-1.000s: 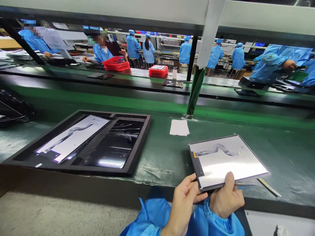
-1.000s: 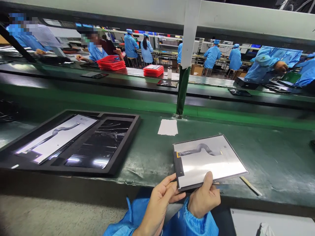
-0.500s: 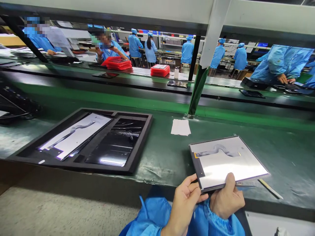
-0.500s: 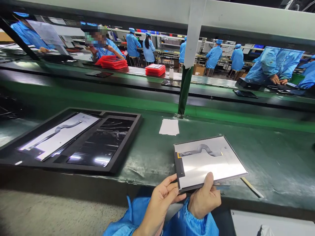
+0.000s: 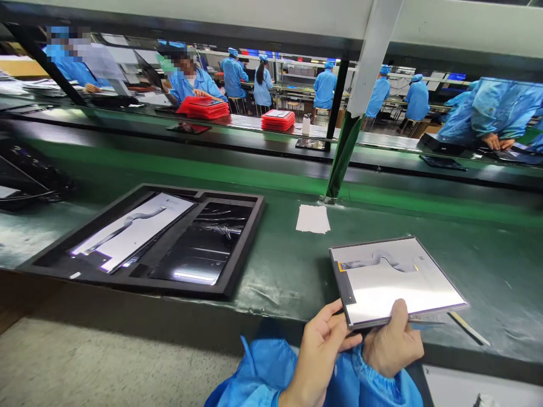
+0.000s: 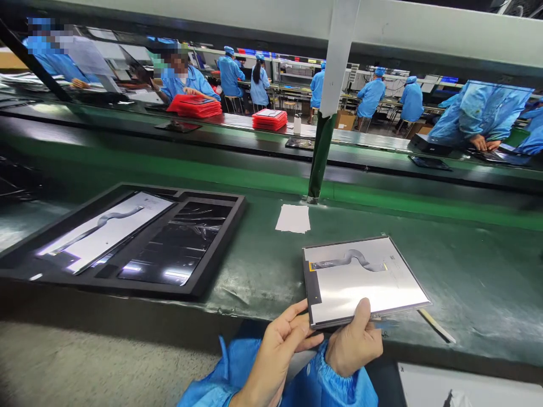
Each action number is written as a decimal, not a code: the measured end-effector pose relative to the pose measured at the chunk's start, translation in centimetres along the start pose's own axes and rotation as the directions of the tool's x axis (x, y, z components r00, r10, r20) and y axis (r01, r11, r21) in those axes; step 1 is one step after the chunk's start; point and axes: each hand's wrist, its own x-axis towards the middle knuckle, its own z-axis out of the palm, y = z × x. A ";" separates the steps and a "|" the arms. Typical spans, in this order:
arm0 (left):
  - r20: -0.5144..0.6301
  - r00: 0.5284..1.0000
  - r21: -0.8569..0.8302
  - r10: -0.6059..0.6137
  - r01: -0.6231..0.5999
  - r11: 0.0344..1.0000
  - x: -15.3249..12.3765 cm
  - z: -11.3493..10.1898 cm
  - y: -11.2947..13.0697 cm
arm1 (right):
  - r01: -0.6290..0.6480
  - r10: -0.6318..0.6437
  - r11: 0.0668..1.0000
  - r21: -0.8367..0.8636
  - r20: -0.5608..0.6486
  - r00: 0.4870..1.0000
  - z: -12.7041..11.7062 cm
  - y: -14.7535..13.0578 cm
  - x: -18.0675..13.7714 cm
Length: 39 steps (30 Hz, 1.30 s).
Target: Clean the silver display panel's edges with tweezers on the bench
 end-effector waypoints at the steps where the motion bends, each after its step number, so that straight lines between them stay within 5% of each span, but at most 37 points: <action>1: 0.002 1.000 -0.001 -0.002 0.002 1.000 0.0 0.0 0.0 | 0.007 -0.007 1.000 -0.002 0.005 1.000 0.0 0.0 0.0; 24: 0.063 0.998 0.055 0.010 -0.013 0.998 0.5 -0.4 -0.1 | 0.022 -0.022 0.999 0.025 0.006 1.000 0.2 0.1 0.1; 39: -0.024 0.999 0.106 0.023 -0.020 0.994 1.1 0.2 0.4 | 0.035 -0.032 0.997 0.075 -0.038 0.999 0.7 -0.7 -0.2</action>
